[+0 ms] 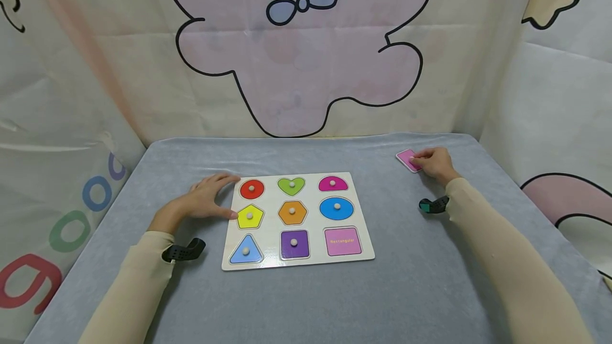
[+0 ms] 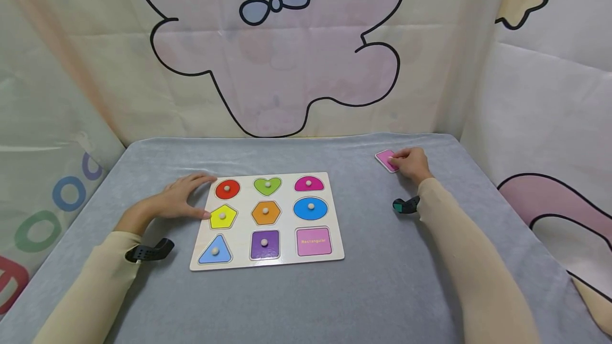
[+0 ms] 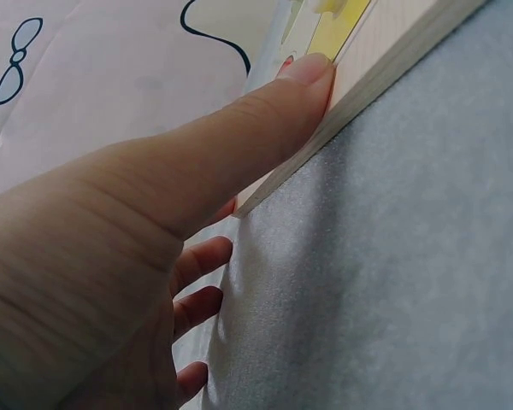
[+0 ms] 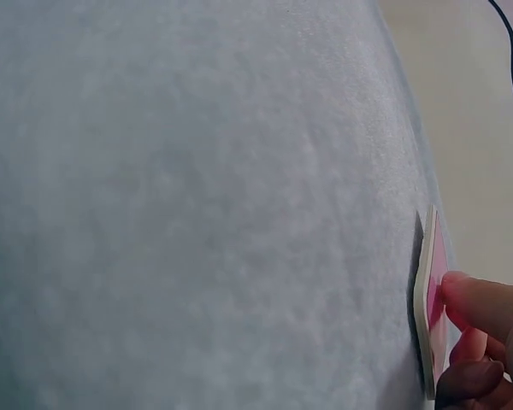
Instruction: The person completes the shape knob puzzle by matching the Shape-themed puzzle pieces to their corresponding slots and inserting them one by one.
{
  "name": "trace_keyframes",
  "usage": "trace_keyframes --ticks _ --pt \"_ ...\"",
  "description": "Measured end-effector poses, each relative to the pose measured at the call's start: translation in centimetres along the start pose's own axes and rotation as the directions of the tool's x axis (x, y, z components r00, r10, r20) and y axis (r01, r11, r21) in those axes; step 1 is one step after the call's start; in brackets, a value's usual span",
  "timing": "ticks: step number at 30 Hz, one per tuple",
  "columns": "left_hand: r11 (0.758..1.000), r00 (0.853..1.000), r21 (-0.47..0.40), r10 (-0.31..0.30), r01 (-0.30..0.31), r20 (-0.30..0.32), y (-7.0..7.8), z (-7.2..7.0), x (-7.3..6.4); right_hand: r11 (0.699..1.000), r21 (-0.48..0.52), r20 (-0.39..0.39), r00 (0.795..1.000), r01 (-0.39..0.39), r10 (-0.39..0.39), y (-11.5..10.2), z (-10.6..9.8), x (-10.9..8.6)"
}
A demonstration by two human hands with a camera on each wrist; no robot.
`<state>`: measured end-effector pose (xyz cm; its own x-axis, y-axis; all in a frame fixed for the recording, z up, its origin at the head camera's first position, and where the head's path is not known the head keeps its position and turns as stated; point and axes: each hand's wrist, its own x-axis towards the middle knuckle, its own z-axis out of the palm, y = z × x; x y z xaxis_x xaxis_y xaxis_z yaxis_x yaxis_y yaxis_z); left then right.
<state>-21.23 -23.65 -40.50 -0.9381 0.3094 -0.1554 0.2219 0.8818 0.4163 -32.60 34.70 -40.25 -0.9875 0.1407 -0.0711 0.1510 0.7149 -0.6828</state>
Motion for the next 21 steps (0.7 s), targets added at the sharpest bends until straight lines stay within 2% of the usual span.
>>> trace_keyframes --ticks 12,21 --pt "1.0 1.0 0.012 -0.003 0.003 -0.002 -0.01 0.06 0.0 0.999 -0.007 -0.004 0.999 0.045 -0.045 0.08 -0.55 -0.39" --pt "1.0 1.0 0.005 -0.004 0.004 -0.001 0.16 0.05 -0.07 0.999 -0.01 0.052 0.997 0.052 -0.051 -0.07 -0.89 -0.95"
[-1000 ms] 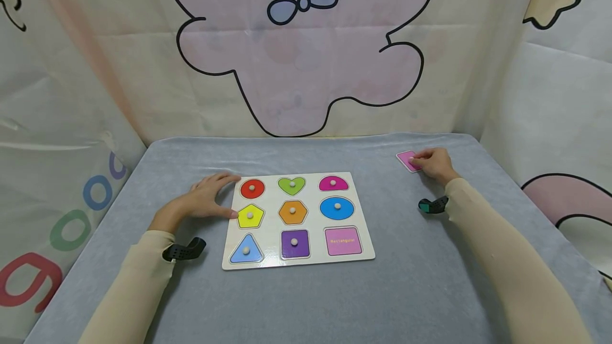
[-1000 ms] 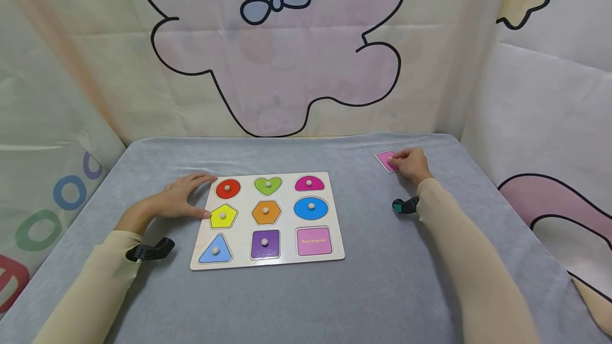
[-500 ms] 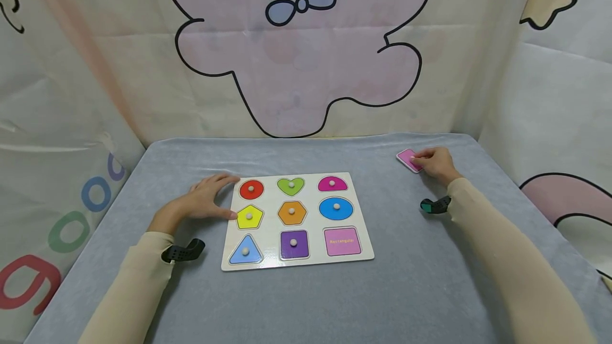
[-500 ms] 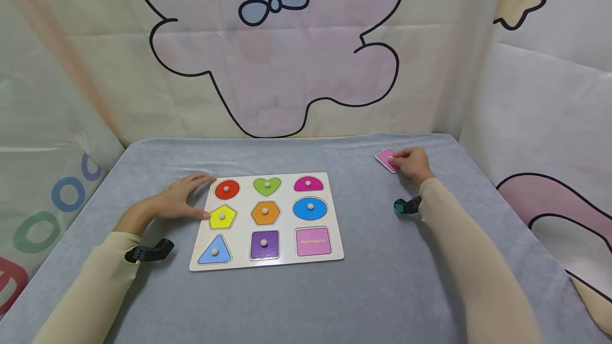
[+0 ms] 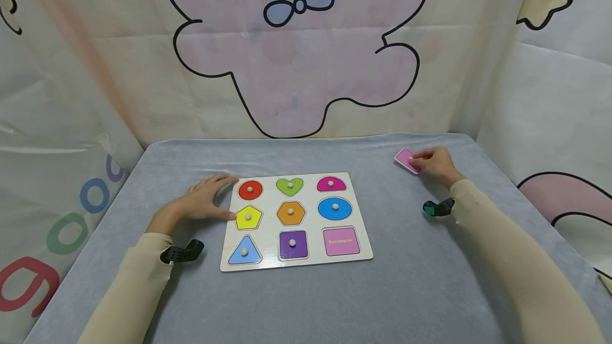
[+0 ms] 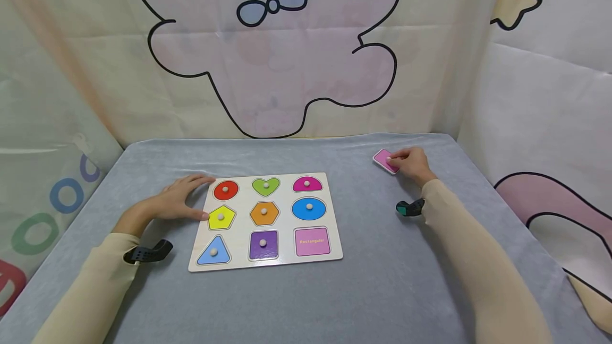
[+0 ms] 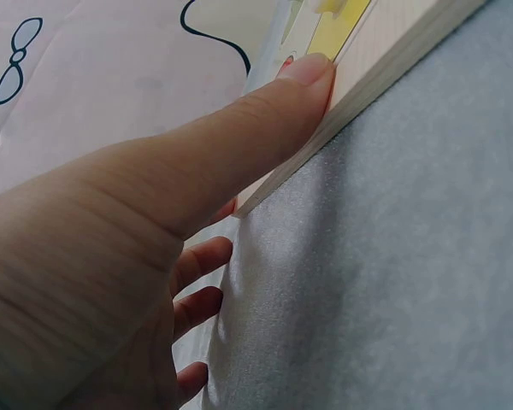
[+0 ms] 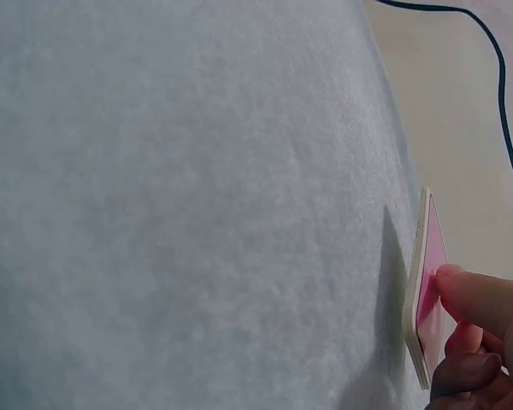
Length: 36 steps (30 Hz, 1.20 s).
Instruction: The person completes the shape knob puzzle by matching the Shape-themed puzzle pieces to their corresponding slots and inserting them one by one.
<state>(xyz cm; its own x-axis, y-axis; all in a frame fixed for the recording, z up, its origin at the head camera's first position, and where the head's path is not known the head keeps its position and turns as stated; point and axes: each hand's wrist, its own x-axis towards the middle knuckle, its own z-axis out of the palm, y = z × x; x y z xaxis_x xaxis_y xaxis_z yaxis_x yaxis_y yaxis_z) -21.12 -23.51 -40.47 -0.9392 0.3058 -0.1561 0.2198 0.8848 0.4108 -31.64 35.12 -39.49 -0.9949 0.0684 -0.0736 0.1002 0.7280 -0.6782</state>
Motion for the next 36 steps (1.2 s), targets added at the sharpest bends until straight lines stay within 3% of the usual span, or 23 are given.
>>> trace_keyframes --ticks 9,36 --pt "1.0 1.0 0.001 0.001 -0.001 -0.004 0.0 0.0 0.0 1.0 0.013 0.038 0.999 0.01 -0.01 -0.8 0.0 -0.8" --pt "1.0 1.0 -0.003 0.0 0.0 -0.004 0.0 0.0 -0.1 0.988 -0.029 0.08 0.986 0.151 -0.149 -2.3 0.7 -2.4"
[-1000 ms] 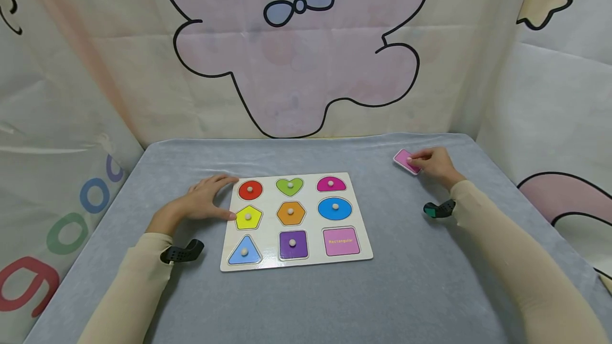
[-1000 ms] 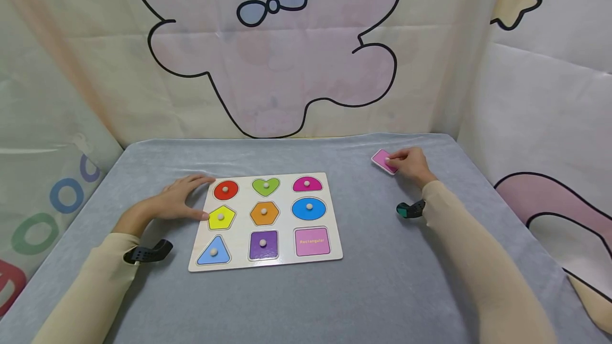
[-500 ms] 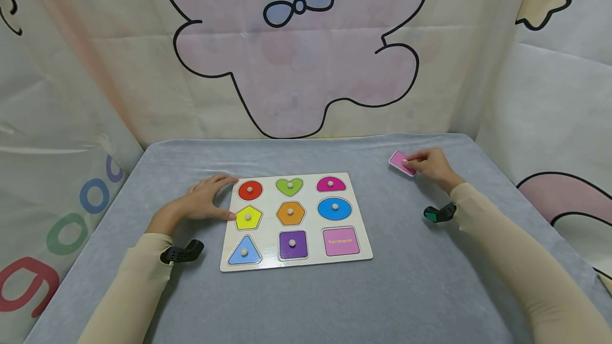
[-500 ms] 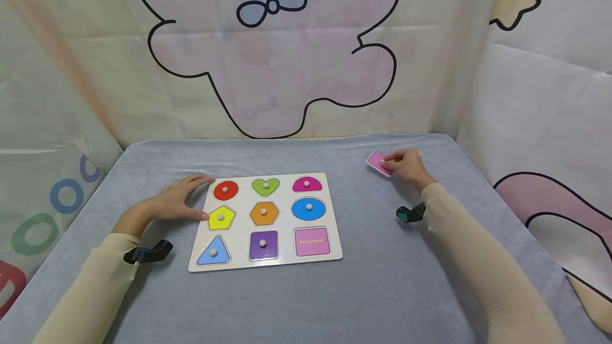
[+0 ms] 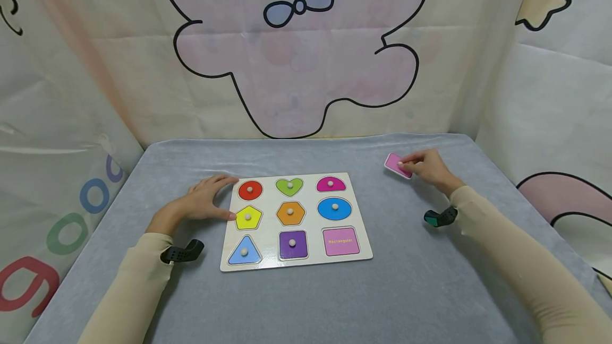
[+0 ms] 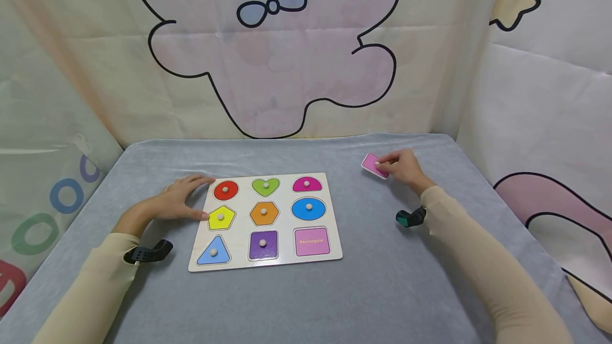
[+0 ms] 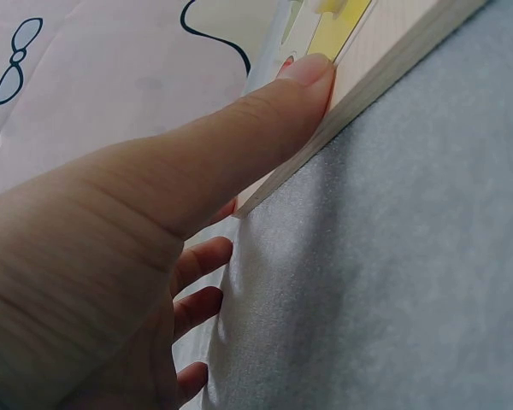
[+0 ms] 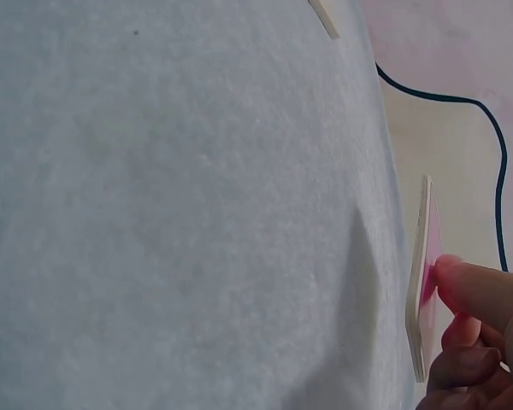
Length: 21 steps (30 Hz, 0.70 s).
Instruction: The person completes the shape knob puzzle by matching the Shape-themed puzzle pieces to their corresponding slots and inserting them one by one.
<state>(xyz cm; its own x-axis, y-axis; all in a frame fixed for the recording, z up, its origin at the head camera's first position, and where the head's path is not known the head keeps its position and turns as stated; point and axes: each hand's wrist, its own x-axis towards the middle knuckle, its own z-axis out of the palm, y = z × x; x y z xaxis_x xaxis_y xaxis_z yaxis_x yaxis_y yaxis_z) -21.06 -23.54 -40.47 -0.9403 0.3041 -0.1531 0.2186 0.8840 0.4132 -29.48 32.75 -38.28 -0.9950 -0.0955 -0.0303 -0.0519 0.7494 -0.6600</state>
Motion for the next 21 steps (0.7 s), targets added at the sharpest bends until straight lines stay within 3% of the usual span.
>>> trace_keyframes --ticks 21 --pt "1.0 1.0 0.006 -0.002 0.002 0.0 0.0 0.1 0.0 0.997 0.005 0.022 0.997 0.079 -0.079 -1.3 1.1 -1.9"
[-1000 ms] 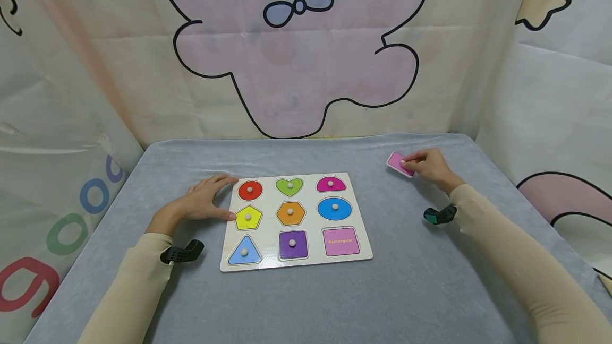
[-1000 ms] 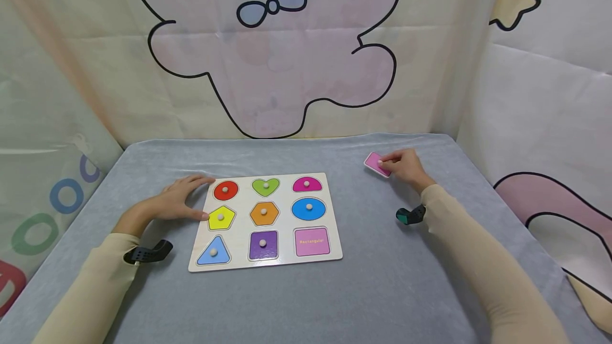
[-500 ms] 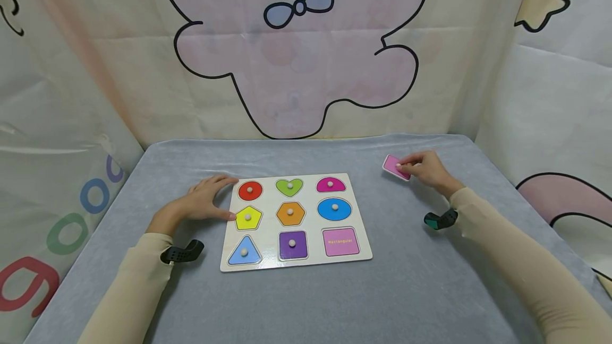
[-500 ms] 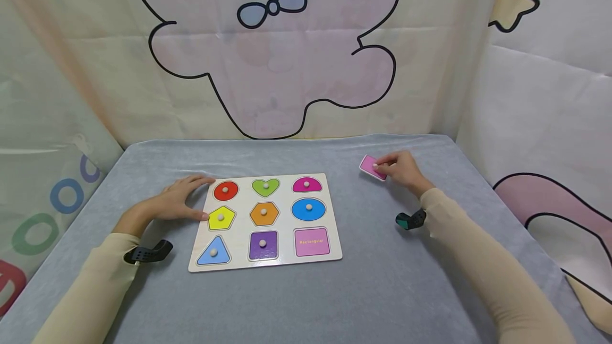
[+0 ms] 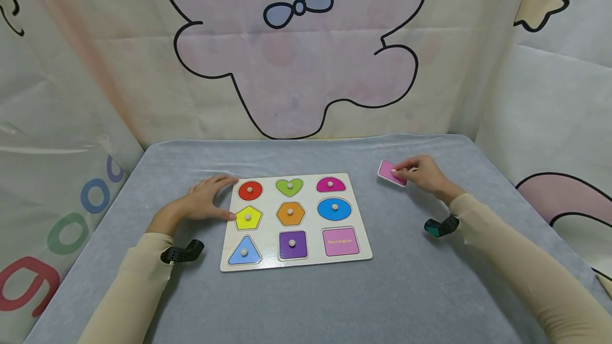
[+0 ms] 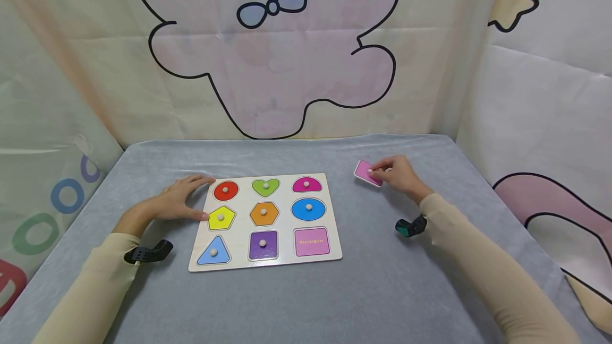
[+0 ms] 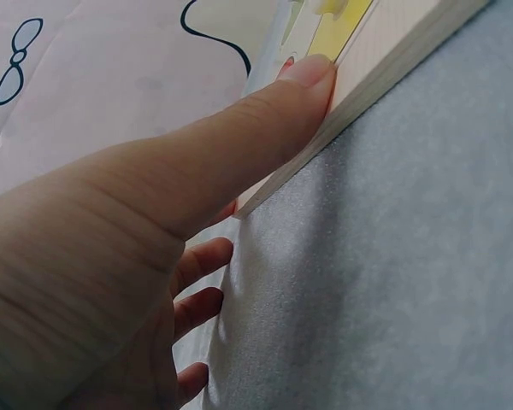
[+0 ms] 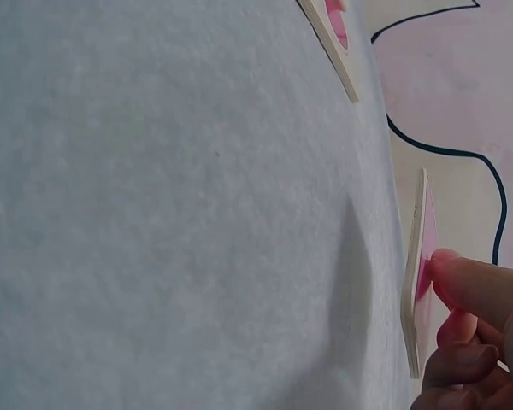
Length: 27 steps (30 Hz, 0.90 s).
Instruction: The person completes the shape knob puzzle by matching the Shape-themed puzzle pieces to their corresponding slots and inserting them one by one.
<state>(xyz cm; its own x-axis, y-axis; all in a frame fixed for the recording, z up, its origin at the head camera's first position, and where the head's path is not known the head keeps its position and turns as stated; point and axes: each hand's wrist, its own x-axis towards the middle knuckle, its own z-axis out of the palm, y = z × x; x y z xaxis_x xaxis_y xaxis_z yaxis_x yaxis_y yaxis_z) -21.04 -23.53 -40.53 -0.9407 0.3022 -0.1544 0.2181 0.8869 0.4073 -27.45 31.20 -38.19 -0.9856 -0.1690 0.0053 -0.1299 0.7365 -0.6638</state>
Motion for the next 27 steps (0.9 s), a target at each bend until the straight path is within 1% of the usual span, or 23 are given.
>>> trace_keyframes --ticks 12,19,27 --pt "1.0 1.0 -0.001 0.003 -0.003 -0.001 -0.1 0.0 0.0 0.999 0.008 0.02 0.999 0.034 -0.034 -0.5 0.6 -0.7" --pt "1.0 1.0 0.005 0.003 -0.003 0.0 -0.1 -0.1 0.1 0.996 -0.005 0.027 0.995 0.092 -0.092 -0.7 1.1 -1.2" --pt "1.0 1.0 0.001 0.008 -0.008 0.001 -0.1 -0.1 0.1 0.991 0.028 0.054 0.99 0.131 -0.132 -1.1 1.6 -1.7"
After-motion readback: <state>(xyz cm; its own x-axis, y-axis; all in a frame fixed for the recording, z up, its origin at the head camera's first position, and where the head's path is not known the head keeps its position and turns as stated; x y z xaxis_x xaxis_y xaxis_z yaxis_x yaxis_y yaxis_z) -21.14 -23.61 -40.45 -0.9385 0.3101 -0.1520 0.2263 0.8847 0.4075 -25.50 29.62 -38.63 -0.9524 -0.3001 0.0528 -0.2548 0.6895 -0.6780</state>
